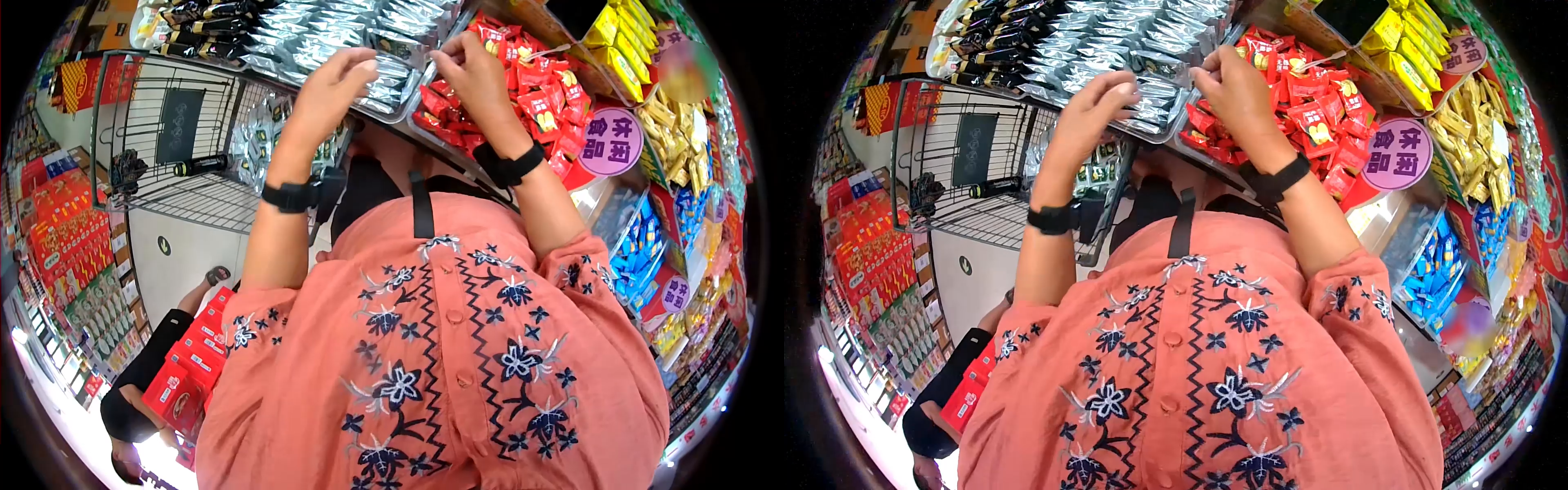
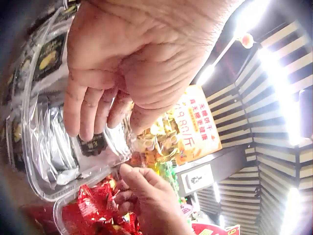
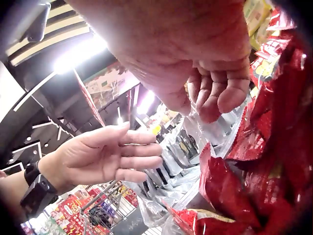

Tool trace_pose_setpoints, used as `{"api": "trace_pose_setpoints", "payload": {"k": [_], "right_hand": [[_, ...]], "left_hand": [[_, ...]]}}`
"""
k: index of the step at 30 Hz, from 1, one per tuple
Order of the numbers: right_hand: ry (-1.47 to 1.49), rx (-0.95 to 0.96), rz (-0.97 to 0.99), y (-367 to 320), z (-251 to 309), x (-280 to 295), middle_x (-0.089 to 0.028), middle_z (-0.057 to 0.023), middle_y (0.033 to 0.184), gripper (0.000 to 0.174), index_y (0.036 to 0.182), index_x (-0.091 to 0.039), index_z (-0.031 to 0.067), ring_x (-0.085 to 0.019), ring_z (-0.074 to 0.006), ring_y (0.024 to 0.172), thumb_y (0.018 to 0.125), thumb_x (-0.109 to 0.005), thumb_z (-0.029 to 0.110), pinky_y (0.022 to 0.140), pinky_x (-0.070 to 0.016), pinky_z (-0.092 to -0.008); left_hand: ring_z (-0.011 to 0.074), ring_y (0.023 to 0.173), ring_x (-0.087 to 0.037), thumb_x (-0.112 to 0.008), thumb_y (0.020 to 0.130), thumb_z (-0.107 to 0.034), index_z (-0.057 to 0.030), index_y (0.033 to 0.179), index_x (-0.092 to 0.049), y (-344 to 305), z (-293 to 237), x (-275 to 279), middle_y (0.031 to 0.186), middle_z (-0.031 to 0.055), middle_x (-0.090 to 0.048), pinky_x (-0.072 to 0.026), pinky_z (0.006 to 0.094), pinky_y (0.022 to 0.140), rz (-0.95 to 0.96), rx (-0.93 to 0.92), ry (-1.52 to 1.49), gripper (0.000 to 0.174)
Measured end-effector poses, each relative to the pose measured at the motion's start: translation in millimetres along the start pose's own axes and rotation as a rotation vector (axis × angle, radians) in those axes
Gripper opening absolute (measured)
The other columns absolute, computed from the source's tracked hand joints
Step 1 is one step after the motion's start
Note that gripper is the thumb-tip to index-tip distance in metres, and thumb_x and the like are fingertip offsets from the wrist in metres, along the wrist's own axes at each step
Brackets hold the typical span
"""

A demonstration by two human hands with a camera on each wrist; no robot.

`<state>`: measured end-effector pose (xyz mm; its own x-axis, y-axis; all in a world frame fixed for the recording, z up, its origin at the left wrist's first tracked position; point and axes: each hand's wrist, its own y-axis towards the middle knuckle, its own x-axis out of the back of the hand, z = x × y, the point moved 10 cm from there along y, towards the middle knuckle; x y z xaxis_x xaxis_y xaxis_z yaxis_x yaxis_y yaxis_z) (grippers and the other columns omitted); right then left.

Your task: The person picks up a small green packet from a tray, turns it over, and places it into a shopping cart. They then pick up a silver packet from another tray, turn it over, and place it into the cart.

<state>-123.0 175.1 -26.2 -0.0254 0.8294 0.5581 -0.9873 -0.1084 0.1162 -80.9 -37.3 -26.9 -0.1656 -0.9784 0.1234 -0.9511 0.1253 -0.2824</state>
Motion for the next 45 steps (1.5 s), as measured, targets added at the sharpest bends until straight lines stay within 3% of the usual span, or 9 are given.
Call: {"api": "trace_pose_setpoints", "payload": {"k": [6, 12, 16, 20, 23, 25, 31, 34, 45], "right_hand": [[0.273, 0.090, 0.063, 0.1, 46.2, -0.9, -0.065, -0.0035, 0.075, 0.017, 0.093, -0.063, 0.0018, -0.060, -0.0089, 0.068, 0.092, -0.073, 0.015, 0.063, -0.0494, -0.0263], [0.401, 0.047, 0.482, -22.1, 95.8, -75.3, -0.063, -0.0040, 0.076, 0.015, 0.096, -0.064, 0.0030, -0.059, -0.0101, 0.069, 0.092, -0.070, 0.016, 0.064, -0.0486, -0.0275], [0.316, 0.233, 0.762, -49.8, 124.1, -137.4, -0.067, -0.0131, 0.082, 0.018, 0.100, -0.064, 0.0032, -0.067, -0.0263, 0.073, 0.092, -0.067, 0.019, 0.068, -0.0517, -0.0356], [0.291, 0.070, 1.001, -78.1, 95.4, -201.5, -0.066, -0.0066, 0.083, 0.018, 0.107, -0.062, 0.0003, -0.064, -0.0129, 0.072, 0.098, -0.063, 0.015, 0.067, -0.0530, -0.0296], [0.315, -0.084, 1.085, -94.5, 65.6, -237.5, -0.064, -0.0042, 0.081, 0.017, 0.105, -0.061, 0.0008, -0.062, -0.0104, 0.068, 0.099, -0.062, 0.016, 0.062, -0.0520, -0.0282], [0.301, -0.110, 1.081, -101.6, 51.8, -253.6, -0.063, -0.0031, 0.078, 0.016, 0.104, -0.060, 0.0010, -0.062, -0.0096, 0.066, 0.099, -0.061, 0.016, 0.059, -0.0511, -0.0275], [0.183, -0.180, 1.124, -113.0, 21.5, -278.0, -0.064, -0.0039, 0.074, 0.015, 0.099, -0.059, -0.0004, -0.064, -0.0120, 0.069, 0.100, -0.059, 0.014, 0.066, -0.0512, -0.0283], [0.229, -0.236, 1.073, -110.6, 11.4, -283.2, -0.066, -0.0163, 0.077, 0.020, 0.101, -0.062, -0.0006, -0.066, -0.0270, 0.070, 0.094, -0.061, 0.018, 0.066, -0.0499, -0.0382], [0.280, -0.337, 1.090, -121.1, 9.2, -291.0, -0.059, -0.0049, 0.069, 0.017, 0.098, -0.062, 0.0013, -0.055, -0.0121, 0.064, 0.095, -0.062, 0.018, 0.060, -0.0454, -0.0320]], "left_hand": [[0.0186, 0.096, -0.069, -0.056, 0.104, -0.030, 0.0032, 0.126, -0.061, -62.5, 11.4, 96.2, 0.110, 0.0140, -0.070, -0.0538, 0.0293, 0.080, -0.322, 0.032, -0.109, 0.040], [0.0171, 0.090, -0.069, -0.062, 0.100, -0.036, -0.0001, 0.118, -0.062, -112.3, 172.4, 198.0, 0.103, 0.0096, -0.069, -0.0547, 0.0274, 0.074, -0.657, 0.297, -0.248, 0.040], [0.0166, 0.094, -0.068, -0.064, 0.096, -0.038, -0.0035, 0.115, -0.063, -132.2, 272.4, 206.4, 0.103, 0.0061, -0.067, -0.0549, 0.0289, 0.072, -0.651, 0.523, -0.281, 0.039], [0.0148, 0.085, -0.066, -0.062, 0.093, -0.037, -0.0034, 0.112, -0.069, -130.2, 350.6, 202.3, 0.091, 0.0047, -0.065, -0.0552, 0.0309, 0.063, -0.615, 0.611, -0.132, 0.039], [0.0290, 0.091, -0.068, -0.063, 0.091, -0.036, 0.0009, 0.110, -0.068, -118.5, 435.8, 203.3, 0.095, 0.0161, -0.070, -0.0542, 0.0394, 0.075, -0.486, 0.640, 0.092, 0.042], [0.0444, 0.108, -0.064, -0.064, 0.089, -0.035, 0.0046, 0.113, -0.065, -116.2, 451.8, 198.1, 0.111, 0.0287, -0.068, -0.0487, 0.0449, 0.094, -0.521, 0.633, 0.145, 0.047], [0.0394, 0.116, -0.062, -0.064, 0.088, -0.037, 0.0041, 0.123, -0.061, -98.7, 463.0, 180.8, 0.122, 0.0255, -0.066, -0.0478, 0.0432, 0.096, -0.417, 0.696, 0.330, 0.054], [0.0413, 0.115, -0.062, -0.068, 0.084, -0.039, 0.0049, 0.125, -0.061, -88.0, 488.0, 174.7, 0.122, 0.0272, -0.066, -0.0481, 0.0420, 0.096, -0.366, 0.725, 0.339, 0.061], [0.0412, 0.097, -0.066, -0.068, 0.087, -0.032, 0.0017, 0.099, -0.066, -100.0, 450.0, 173.6, 0.098, 0.0247, -0.069, -0.0500, 0.0460, 0.085, -0.492, 0.609, 0.446, 0.036]]}}
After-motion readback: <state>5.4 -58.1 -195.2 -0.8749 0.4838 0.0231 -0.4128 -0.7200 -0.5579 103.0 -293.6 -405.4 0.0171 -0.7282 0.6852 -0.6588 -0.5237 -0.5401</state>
